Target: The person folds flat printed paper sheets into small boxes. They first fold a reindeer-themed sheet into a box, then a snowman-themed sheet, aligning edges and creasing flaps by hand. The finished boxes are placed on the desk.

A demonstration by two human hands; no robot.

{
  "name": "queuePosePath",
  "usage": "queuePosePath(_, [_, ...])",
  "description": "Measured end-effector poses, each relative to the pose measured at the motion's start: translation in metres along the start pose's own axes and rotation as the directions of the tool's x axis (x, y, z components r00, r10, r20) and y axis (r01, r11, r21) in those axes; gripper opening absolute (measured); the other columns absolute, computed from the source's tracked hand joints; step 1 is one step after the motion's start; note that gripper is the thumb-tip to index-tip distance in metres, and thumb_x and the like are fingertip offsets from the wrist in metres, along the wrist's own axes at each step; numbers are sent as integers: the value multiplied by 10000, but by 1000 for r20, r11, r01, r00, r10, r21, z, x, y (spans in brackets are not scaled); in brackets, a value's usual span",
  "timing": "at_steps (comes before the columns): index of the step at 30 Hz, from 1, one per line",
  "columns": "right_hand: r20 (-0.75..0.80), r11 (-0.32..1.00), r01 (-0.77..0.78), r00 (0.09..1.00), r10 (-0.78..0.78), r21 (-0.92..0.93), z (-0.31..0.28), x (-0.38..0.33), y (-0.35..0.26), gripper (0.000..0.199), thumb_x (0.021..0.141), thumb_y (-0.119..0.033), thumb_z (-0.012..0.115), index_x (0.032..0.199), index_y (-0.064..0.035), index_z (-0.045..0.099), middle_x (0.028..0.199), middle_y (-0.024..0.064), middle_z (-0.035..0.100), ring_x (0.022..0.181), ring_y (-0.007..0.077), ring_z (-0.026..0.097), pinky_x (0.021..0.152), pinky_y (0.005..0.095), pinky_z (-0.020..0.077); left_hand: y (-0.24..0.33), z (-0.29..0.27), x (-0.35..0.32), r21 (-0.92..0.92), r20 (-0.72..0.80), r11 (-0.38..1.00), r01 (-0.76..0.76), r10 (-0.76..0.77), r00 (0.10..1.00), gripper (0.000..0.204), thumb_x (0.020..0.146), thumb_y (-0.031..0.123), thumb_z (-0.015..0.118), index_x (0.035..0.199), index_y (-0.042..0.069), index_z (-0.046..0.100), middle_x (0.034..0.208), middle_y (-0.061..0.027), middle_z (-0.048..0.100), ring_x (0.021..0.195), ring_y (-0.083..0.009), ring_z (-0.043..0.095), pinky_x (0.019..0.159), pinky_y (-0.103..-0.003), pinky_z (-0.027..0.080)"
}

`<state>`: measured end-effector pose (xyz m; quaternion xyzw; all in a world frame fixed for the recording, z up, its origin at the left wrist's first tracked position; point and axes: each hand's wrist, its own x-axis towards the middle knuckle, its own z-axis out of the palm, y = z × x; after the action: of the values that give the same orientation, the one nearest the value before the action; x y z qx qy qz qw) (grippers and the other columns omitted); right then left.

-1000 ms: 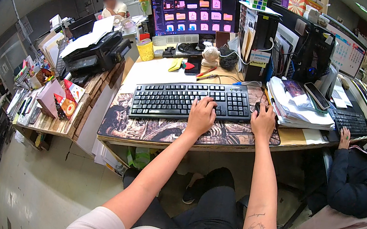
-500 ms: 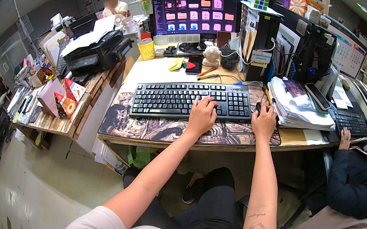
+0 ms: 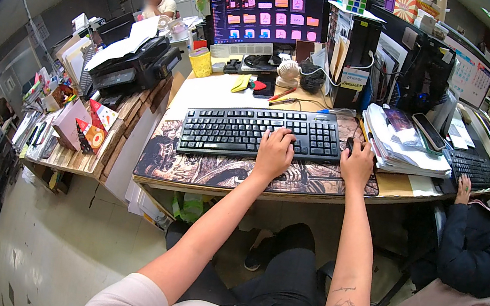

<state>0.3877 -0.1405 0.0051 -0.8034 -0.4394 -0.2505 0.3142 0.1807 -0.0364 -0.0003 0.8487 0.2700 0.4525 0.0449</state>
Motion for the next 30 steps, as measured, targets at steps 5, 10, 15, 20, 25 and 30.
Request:
queuePosePath(5, [0,1000,-2,1000,2,27,0,1,0,357,816,-216,618,1152,-106,567,1061,152,521,959,360,565,798,456,494,0,1,0,9,-7,1000,-2,2,1000,192,823,118,571,1008,74,601,1145,-90,572,1187,-268,510,1048,-541,320])
queuePosePath(10, [28,999,-34,999,33,8,-1,0,0,335,819,-221,614,1132,-108,577,1063,150,520,961,358,567,799,452,492,0,0,0,18,-15,1000,-7,7,1000,191,824,116,568,1009,77,601,1137,-87,574,1183,-264,513,1044,-535,324])
queuePosePath(15, [16,998,15,1000,-16,54,-2,1,1,352,806,-229,608,1130,-91,605,1089,177,536,967,363,577,796,450,504,1,-1,0,20,-21,1000,-5,5,1000,182,826,114,561,1000,79,602,1127,-83,579,1175,-259,519,1034,-524,333])
queuePosePath(20, [-16,996,43,999,-42,81,-1,0,1,309,816,-217,608,1106,-110,602,1062,140,533,968,345,576,797,444,495,2,-2,0,20,-31,1000,-14,14,999,180,824,109,560,996,77,602,1126,-85,580,1165,-260,523,1029,-523,339])
queuePosePath(25, [2,997,30,1000,-30,76,-2,0,1,299,813,-214,609,1090,-102,608,1059,144,535,966,347,577,795,445,493,3,-3,1,18,-23,1000,-10,10,1000,178,823,107,560,992,75,606,1128,-87,580,1151,-261,529,1028,-524,340])
queuePosePath(30, [4,994,37,999,-38,104,-4,1,0,322,799,-209,611,1096,-86,616,1054,173,536,973,362,574,799,446,498,3,-3,1,21,-32,1000,-11,11,999,179,821,103,562,991,73,608,1126,-86,578,1143,-262,532,1029,-522,340])
